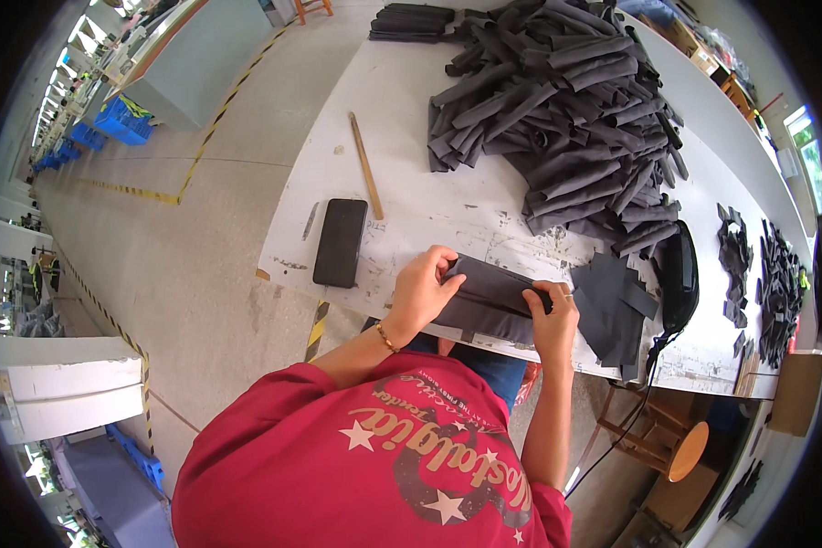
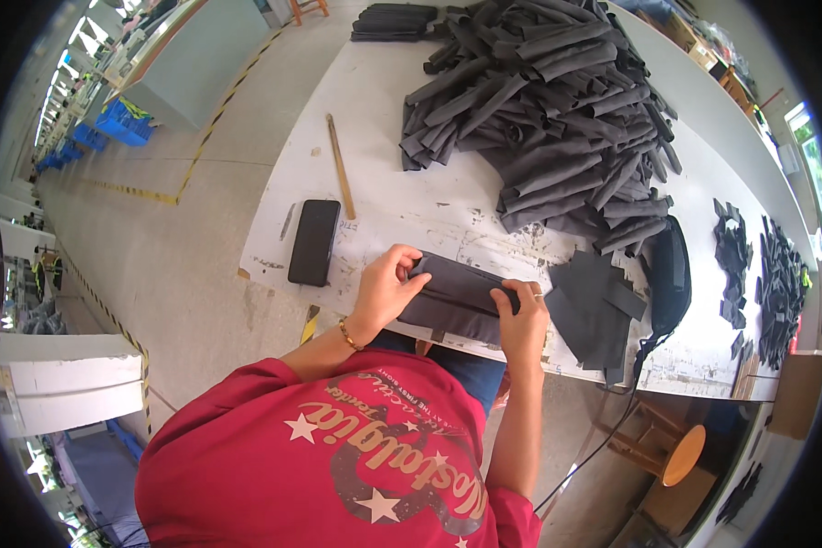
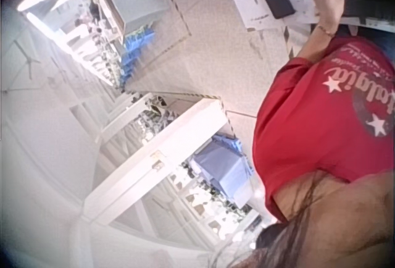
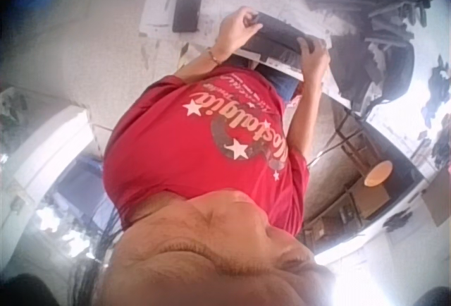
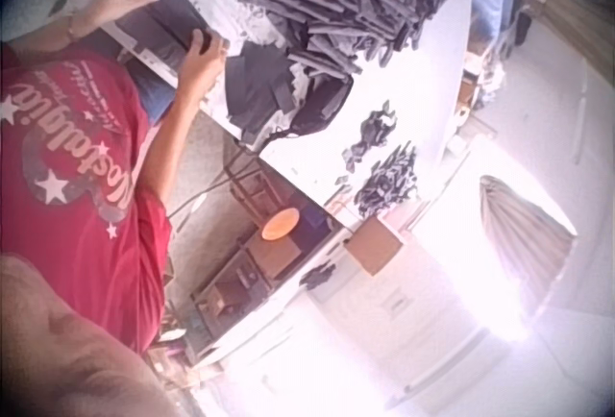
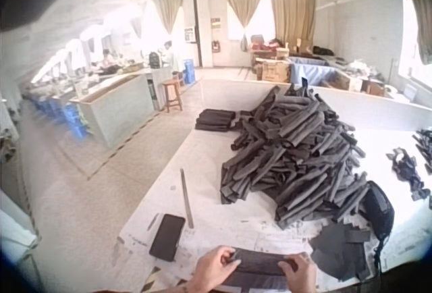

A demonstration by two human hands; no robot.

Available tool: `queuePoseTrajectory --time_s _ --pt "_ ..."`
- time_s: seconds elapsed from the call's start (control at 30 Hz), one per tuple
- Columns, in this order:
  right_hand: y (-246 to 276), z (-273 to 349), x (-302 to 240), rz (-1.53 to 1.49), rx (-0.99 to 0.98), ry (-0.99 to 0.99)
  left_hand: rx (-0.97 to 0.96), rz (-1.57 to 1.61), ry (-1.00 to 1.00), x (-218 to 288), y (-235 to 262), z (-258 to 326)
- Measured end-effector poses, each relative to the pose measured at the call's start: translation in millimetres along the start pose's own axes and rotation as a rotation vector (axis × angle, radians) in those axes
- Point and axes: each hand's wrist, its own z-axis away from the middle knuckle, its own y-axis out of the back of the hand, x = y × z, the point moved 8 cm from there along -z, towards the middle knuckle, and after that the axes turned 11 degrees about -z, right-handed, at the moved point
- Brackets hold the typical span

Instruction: Sorting and inspecting long black foam strips at a workshop table.

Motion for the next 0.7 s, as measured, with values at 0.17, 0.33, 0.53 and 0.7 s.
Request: queuePoseTrajectory --time_s 0.17,0.33,0.53,0.7 --pt "1 1 -5 0.103 0.024 0.015 0.095 -0.108 -0.117 10 3 -5" --pt "31 2 15 0.211 0.167 0.022 0.216 -0.052 -0.294 45 22 -28" --pt "66 14 80 0.752 -0.049 -0.145 0.068 0.141 -0.456 105 -34 -122" --pt "40 35 99 1.011 -0.152 0.118 0.114 0.011 -0.557 138 -110 -180"
